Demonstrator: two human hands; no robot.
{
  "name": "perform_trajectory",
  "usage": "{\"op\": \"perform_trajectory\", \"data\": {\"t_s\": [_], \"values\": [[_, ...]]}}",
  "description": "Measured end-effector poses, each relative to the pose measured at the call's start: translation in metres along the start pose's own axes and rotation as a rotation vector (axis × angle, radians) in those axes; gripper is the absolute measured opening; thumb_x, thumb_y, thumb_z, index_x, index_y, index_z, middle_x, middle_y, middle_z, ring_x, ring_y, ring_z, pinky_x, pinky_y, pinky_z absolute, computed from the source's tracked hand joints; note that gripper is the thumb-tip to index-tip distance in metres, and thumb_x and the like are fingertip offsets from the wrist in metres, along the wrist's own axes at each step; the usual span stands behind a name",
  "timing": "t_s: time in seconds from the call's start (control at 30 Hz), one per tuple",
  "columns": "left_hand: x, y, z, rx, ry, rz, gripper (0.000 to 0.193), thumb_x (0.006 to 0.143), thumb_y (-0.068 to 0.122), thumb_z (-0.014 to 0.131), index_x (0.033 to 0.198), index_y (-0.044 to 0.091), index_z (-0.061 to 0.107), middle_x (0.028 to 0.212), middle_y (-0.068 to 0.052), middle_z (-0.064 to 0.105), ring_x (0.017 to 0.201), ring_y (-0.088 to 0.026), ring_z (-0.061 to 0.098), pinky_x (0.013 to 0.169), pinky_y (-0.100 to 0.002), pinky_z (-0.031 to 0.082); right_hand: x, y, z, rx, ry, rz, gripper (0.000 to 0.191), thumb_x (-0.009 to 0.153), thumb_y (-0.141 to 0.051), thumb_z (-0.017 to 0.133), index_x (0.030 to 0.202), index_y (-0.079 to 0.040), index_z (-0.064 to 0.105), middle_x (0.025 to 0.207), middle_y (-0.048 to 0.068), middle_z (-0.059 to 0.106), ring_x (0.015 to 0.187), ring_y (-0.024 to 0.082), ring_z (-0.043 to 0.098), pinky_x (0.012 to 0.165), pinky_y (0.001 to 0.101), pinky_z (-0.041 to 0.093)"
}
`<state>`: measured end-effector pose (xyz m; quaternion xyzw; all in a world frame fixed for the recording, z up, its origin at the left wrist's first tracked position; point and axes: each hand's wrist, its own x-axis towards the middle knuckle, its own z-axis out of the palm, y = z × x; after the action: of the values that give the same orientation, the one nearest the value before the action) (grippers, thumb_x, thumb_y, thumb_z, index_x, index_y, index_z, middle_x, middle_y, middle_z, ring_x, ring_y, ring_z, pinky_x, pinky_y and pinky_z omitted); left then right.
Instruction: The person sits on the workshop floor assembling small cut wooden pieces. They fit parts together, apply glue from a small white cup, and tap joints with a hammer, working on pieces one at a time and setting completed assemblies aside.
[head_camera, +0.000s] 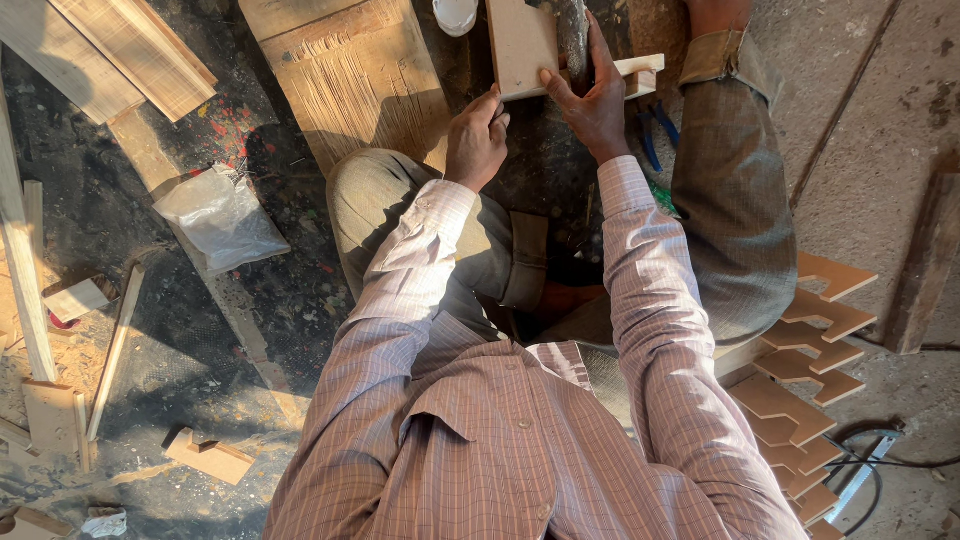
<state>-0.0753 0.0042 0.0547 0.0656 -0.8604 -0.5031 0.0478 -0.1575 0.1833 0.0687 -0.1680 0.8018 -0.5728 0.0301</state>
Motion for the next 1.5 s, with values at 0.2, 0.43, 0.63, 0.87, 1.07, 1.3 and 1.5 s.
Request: {"op": "perform_trajectory", "data": {"t_s": [0.2,0.43,0.63,0.87,1.07,1.3,1.5], "values": [[0.013,0.002,-0.004,-0.006,-0.039,-0.116,0.033,0.106,0.014,0.057,0.135,-0.002,0.065,0.111,-0.020,0.076,0.097,-0.028,0.078,0.085,-0.039,0.062,0.000,0.000,0.000,0.007,0.010,-0.006,0.082,0.104,-0.026,0.089,0.165,-0.013,0.035,0.139,0.010,0.069,0.119,0.017,0.071,0.105,0.0368,0.064],[0.057,0.002,-0.011,-0.327,-0.039,-0.120,0.045,0.095,0.026,0.077,0.129,-0.002,0.065,0.107,-0.016,0.080,0.095,-0.020,0.078,0.081,-0.034,0.064,-0.003,0.002,0.000,0.007,0.006,0.046,0.082,0.102,-0.023,0.088,0.164,-0.014,0.035,0.144,0.012,0.069,0.122,0.020,0.072,0.106,0.0377,0.065],[0.071,0.001,-0.015,-0.332,-0.127,-0.249,0.034,0.089,0.016,0.081,0.117,-0.001,0.071,0.094,-0.009,0.083,0.082,-0.014,0.078,0.074,-0.030,0.062,-0.002,0.007,0.000,0.009,0.001,-0.033,0.081,0.106,-0.019,0.086,0.166,-0.014,0.032,0.157,0.015,0.058,0.137,0.024,0.066,0.110,0.0401,0.058],[0.073,0.000,-0.015,-0.296,-0.113,-0.275,0.029,0.087,0.016,0.083,0.108,0.000,0.070,0.091,-0.009,0.081,0.080,-0.014,0.077,0.073,-0.031,0.062,-0.005,0.009,0.001,-0.041,-0.002,-0.039,0.085,0.107,-0.029,0.085,0.168,-0.014,0.029,0.160,0.016,0.057,0.141,0.026,0.065,0.116,0.0426,0.059],[0.070,-0.004,-0.011,-0.290,-0.079,-0.240,0.028,0.086,0.014,0.082,0.107,0.000,0.070,0.091,-0.009,0.081,0.081,-0.015,0.078,0.073,-0.032,0.062,-0.015,0.000,0.017,-0.237,0.060,-0.094,0.134,0.074,-0.061,0.095,0.168,-0.013,0.012,0.162,0.019,0.047,0.142,0.035,0.060,0.115,0.0462,0.057],[0.070,-0.006,-0.011,-0.377,-0.108,-0.324,0.027,0.086,0.012,0.080,0.107,0.000,0.068,0.091,-0.009,0.080,0.080,-0.016,0.077,0.067,-0.033,0.065,-0.020,-0.006,0.045,-0.517,0.231,-0.043,0.143,0.073,-0.066,0.098,0.167,-0.014,0.004,0.169,0.017,0.034,0.145,0.037,0.055,0.111,0.0430,0.060],[0.071,-0.005,-0.013,-0.263,-0.102,-0.236,0.026,0.088,0.014,0.082,0.105,0.000,0.069,0.089,-0.009,0.081,0.080,-0.016,0.078,0.071,-0.032,0.062,-0.018,0.000,0.040,-0.487,0.219,-0.078,0.142,0.071,-0.062,0.098,0.168,-0.017,0.006,0.169,0.015,0.034,0.145,0.035,0.056,0.111,0.0439,0.056]]}}
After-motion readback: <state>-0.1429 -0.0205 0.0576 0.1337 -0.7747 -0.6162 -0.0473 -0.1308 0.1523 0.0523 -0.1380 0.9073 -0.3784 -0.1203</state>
